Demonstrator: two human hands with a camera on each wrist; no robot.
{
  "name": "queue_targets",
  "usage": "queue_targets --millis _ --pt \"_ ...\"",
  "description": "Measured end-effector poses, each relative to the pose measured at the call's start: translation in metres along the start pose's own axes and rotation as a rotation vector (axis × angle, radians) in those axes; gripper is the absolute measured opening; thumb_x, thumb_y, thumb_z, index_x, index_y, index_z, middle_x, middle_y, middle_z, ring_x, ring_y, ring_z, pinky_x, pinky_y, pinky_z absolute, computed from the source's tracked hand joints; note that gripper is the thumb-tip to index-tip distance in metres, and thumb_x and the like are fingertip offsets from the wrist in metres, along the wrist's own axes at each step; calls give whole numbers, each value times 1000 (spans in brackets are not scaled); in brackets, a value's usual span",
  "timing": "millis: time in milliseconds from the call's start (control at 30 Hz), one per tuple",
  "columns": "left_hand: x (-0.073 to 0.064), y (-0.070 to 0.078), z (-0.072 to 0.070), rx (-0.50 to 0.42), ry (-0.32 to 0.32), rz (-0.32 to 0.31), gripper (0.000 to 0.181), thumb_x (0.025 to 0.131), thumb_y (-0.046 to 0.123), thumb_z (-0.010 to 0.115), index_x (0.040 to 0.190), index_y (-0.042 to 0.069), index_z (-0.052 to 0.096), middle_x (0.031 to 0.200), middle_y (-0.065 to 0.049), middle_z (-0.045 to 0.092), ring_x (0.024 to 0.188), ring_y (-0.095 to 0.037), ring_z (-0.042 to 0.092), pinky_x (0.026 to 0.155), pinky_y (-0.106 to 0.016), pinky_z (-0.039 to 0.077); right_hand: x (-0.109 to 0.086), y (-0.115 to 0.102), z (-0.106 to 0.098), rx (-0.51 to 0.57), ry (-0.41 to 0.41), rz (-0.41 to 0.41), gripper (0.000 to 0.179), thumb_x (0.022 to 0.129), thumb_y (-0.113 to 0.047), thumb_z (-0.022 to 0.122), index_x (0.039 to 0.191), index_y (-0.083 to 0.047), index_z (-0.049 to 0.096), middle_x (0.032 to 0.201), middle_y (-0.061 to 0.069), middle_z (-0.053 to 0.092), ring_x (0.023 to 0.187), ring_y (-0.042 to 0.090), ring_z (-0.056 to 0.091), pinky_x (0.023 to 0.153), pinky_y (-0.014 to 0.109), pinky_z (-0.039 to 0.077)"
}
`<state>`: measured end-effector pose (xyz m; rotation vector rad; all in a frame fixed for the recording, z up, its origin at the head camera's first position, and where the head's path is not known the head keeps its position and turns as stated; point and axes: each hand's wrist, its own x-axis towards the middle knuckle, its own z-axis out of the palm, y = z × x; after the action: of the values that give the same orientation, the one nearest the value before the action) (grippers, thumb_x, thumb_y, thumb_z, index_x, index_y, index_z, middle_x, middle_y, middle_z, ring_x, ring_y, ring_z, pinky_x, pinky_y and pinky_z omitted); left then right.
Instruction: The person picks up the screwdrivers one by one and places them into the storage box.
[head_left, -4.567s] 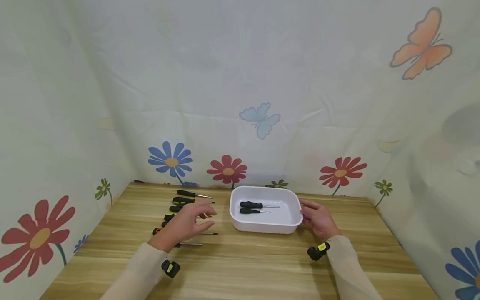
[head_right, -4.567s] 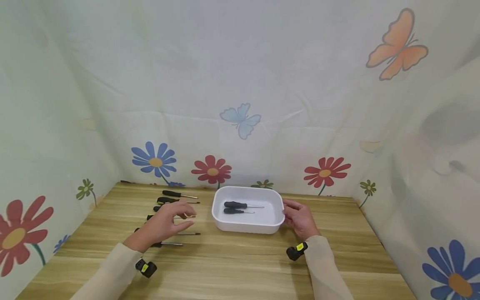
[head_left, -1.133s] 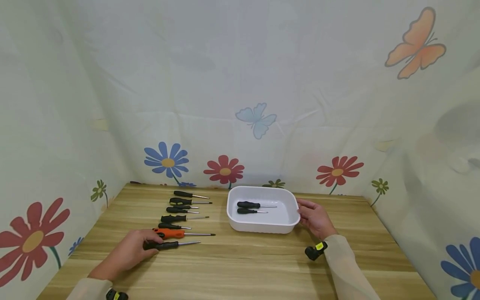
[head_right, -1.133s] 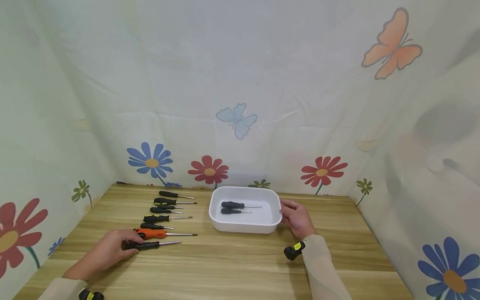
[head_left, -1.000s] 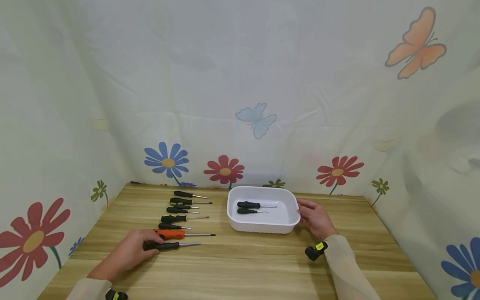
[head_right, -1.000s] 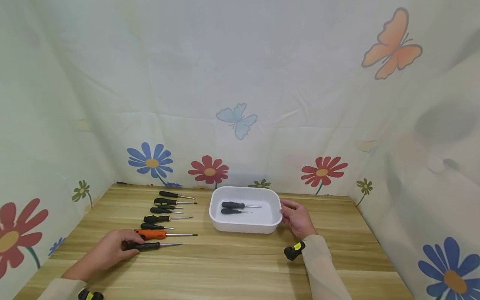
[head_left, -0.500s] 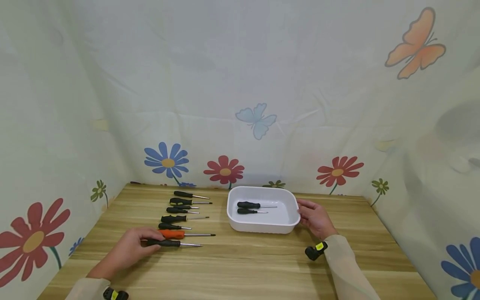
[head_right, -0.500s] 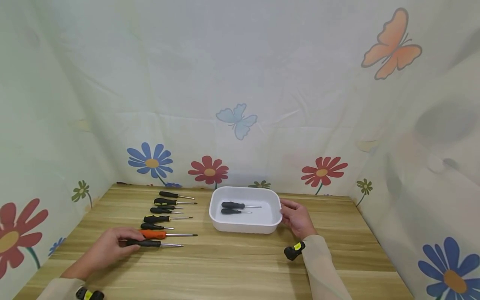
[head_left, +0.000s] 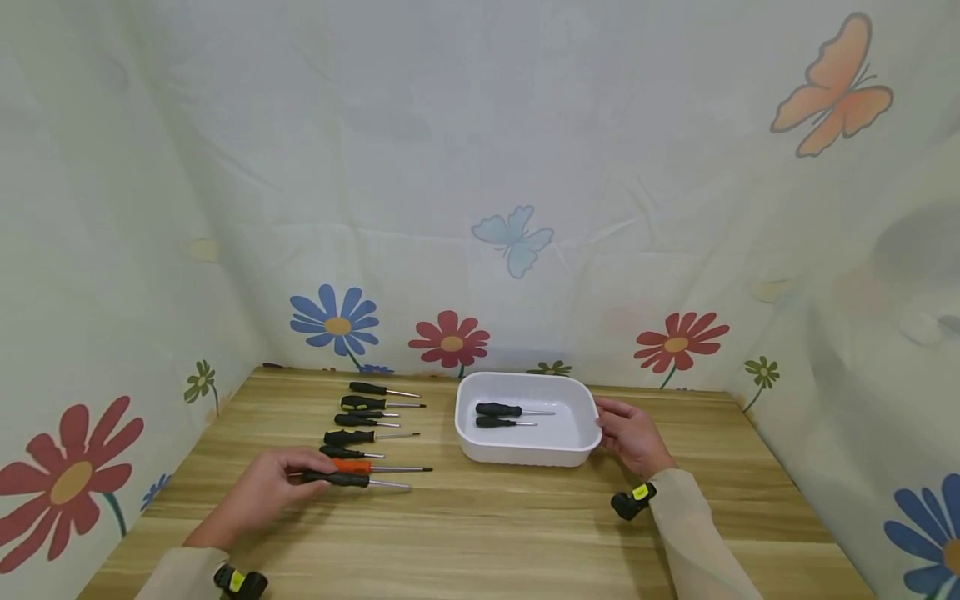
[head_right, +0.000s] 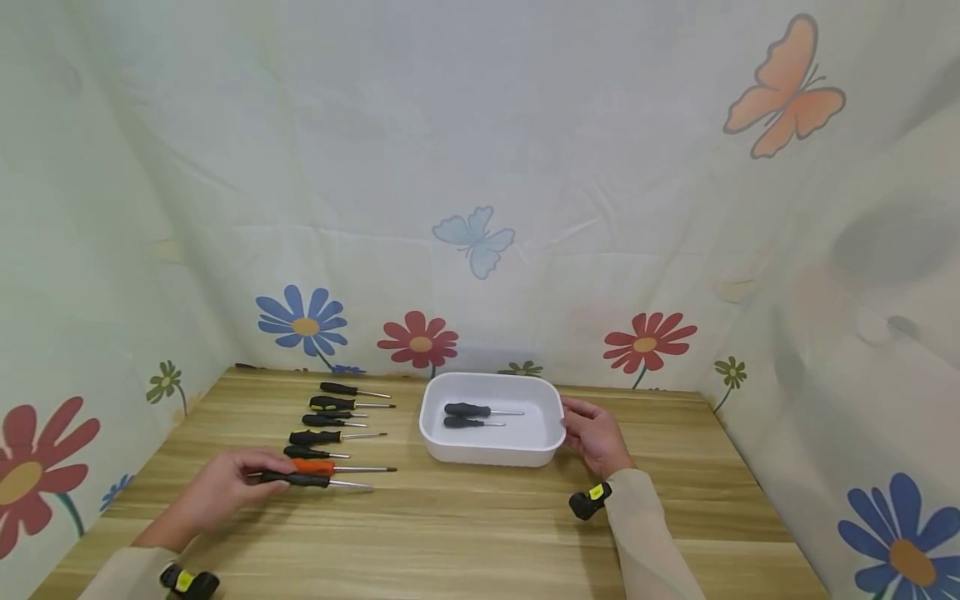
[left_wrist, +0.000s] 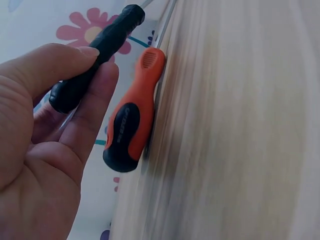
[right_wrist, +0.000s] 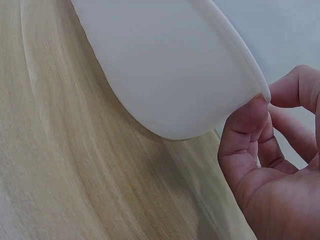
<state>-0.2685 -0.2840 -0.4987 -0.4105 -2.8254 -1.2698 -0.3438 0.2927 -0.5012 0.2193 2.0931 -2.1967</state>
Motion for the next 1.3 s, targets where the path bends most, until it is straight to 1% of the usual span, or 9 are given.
queue_targets --millis 167,233,367,433,600,800,1000,1167,1300 --pt "4 2 4 10 34 36 17 81 30 87 97 32 81 106 6 76 100 -6 66 83 -22 55 -1 -1 0 -6 9 3 45 102 -6 59 147 -2 53 131 15 67 91 18 68 77 28 60" --pt "5 4 6 -4 44 52 16 81 30 87 96 31 81 105 6 77 99 -4 66 84 -22 55 -1 -1 0 -4 11 3 45 102 -6 60 147 -3 54 132 15 67 91 18 68 77 29 61" --pt "9 8 9 -65 56 61 15 82 24 87 95 27 80 105 2 76 96 -5 67 78 -22 57 -1 -1 1 3 8 6 47 102 -6 60 148 -4 53 139 17 63 94 18 69 80 30 61" --pt "11 10 11 -80 65 68 16 81 23 88 96 26 80 106 1 76 96 -4 67 77 -22 57 -1 -1 1 9 3 5 47 102 -6 60 148 -4 53 142 19 61 96 18 69 81 30 61" --pt "16 12 17 -101 91 88 18 81 23 88 98 26 80 108 0 76 98 -1 67 79 -20 58 -1 -1 1 16 5 10 47 102 -7 60 148 -4 53 143 19 60 95 18 69 81 30 61" --pt "23 14 24 -130 114 102 20 82 24 87 100 27 80 112 -1 75 99 -2 68 81 -20 59 -1 -2 1 16 14 23 47 101 -6 61 148 -5 53 140 17 63 93 18 69 80 30 61" --pt "32 16 31 -159 104 107 18 84 29 85 101 25 80 113 -2 75 101 -3 68 83 -19 58 0 -2 1 13 10 6 47 101 -7 61 148 -4 53 139 18 63 94 19 69 80 30 61" --pt "37 23 35 -212 104 96 18 84 22 85 102 23 80 112 -3 75 96 -6 70 81 -21 58 -1 -2 2 8 18 0 46 102 -8 61 147 -3 54 138 18 64 91 18 69 78 29 61" --pt "43 27 39 -255 116 105 20 83 23 86 102 21 80 110 -4 75 92 -8 71 78 -22 59 -1 -1 2 7 28 4 45 101 -6 61 146 -3 55 135 19 65 89 19 68 76 29 60"
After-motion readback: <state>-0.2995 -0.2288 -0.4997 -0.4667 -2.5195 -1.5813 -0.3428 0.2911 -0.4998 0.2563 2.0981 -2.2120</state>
